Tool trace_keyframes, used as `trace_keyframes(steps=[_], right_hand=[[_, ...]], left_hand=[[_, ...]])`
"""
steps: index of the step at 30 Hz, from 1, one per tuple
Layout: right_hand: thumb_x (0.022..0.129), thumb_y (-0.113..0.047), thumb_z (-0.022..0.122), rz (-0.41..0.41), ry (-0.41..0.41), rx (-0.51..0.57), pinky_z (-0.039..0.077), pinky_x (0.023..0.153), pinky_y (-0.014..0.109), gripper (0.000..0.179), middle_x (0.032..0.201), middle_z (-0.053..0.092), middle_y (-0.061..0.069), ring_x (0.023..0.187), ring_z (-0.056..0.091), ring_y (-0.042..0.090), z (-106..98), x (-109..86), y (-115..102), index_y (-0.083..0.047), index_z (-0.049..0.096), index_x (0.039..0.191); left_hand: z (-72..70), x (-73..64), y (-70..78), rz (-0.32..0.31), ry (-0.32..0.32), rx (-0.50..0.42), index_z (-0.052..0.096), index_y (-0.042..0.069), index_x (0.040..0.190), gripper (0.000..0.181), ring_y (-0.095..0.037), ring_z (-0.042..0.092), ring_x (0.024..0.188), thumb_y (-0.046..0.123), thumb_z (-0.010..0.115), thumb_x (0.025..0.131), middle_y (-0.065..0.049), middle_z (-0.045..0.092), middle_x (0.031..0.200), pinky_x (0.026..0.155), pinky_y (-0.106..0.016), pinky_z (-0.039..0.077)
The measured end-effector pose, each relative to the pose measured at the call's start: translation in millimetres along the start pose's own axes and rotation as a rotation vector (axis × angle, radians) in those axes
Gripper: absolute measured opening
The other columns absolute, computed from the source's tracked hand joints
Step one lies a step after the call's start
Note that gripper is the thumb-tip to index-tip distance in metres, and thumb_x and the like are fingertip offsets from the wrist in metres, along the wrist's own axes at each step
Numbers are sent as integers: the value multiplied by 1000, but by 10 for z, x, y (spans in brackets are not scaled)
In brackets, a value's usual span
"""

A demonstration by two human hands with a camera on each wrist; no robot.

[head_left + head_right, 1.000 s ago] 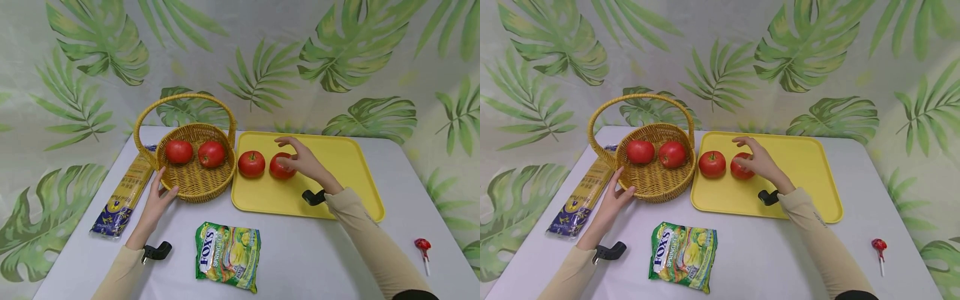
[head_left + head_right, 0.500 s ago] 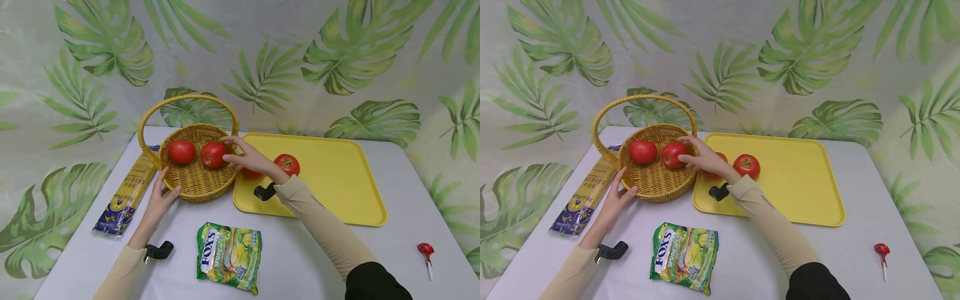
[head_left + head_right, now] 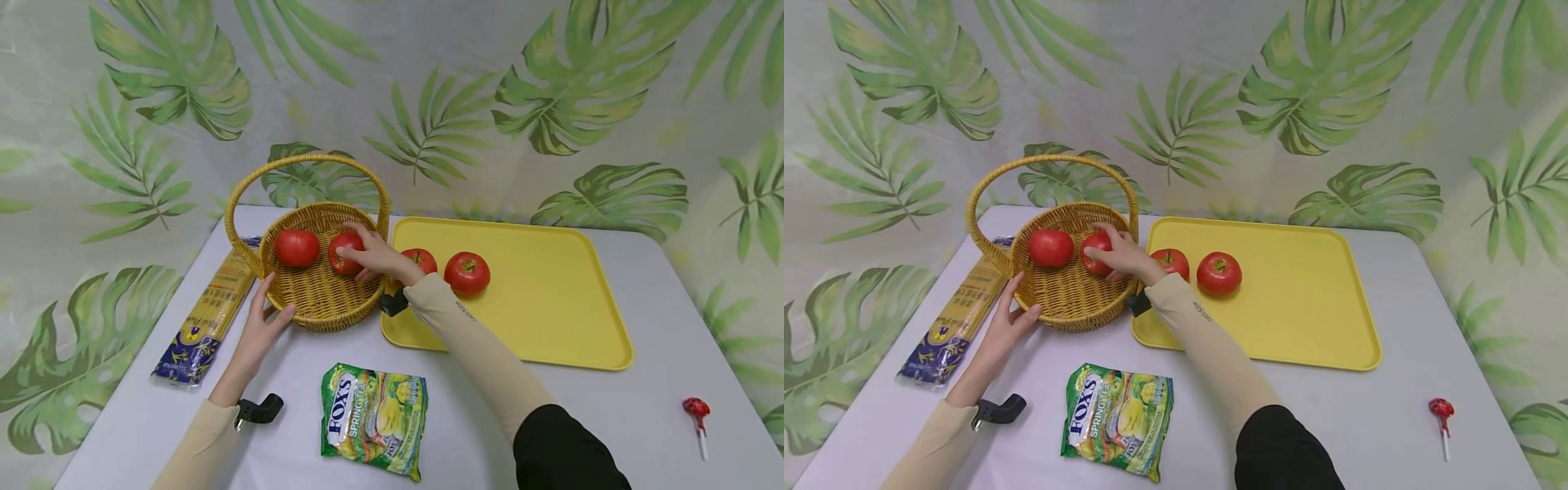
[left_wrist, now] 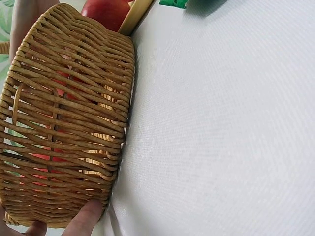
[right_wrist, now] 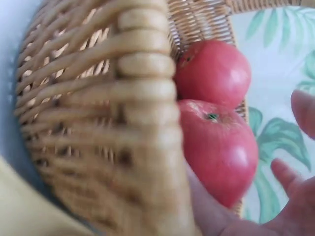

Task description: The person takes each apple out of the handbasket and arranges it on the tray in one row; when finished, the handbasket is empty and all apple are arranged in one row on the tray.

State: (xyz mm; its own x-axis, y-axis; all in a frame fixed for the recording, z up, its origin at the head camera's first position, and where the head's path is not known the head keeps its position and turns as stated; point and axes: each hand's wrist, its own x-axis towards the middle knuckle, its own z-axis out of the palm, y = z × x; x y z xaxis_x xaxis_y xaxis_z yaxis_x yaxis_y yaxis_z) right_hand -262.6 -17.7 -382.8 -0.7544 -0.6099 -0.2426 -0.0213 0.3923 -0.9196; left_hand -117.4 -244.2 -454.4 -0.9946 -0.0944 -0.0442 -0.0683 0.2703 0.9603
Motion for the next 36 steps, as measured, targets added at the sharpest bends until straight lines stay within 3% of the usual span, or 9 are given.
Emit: trace_keyframes(steps=[7,10,16,21,29,36], right_hand=[[100,-36,49,121,16,20,54,77,51,65,152,2,26,88,62,50,86,119,-22,-29,13,154],[101,-32,47,138,41,67,53,79,53,59,152,0,25,94,60,52,118,142,-26,-28,18,153],[102,-27,47,112,97,78,52,81,53,41,145,16,24,120,43,44,173,169,-9,-22,36,141],[101,-24,48,32,117,81,52,81,54,37,141,21,24,122,39,43,193,147,6,-19,40,137],[98,-19,55,-235,67,114,52,80,55,51,142,25,17,121,43,32,146,-32,13,-17,36,145],[96,-27,58,-336,59,2,42,96,44,54,141,28,7,124,37,24,40,-317,28,-29,36,145]], left_hand=[[-6,-2,-11,9,-1,5,6,30,155,75,-50,14,136,27,56,98,-11,-6,158,103,-64,26],[-2,-8,-5,9,-2,6,6,30,155,76,-49,14,137,28,56,98,-11,-6,158,103,-64,26],[-5,-9,-3,6,-5,5,6,30,155,76,-50,14,136,26,56,98,-11,-6,158,103,-63,27],[-11,1,-10,-1,-5,3,6,30,155,76,-50,14,136,24,56,98,-12,-6,158,103,-63,27],[-11,5,-2,3,-6,-3,5,30,155,76,-50,14,136,21,55,98,-12,-7,158,104,-63,26],[-15,-2,-13,4,-9,-10,5,30,155,76,-50,14,136,21,55,98,-12,-7,158,104,-63,26]])
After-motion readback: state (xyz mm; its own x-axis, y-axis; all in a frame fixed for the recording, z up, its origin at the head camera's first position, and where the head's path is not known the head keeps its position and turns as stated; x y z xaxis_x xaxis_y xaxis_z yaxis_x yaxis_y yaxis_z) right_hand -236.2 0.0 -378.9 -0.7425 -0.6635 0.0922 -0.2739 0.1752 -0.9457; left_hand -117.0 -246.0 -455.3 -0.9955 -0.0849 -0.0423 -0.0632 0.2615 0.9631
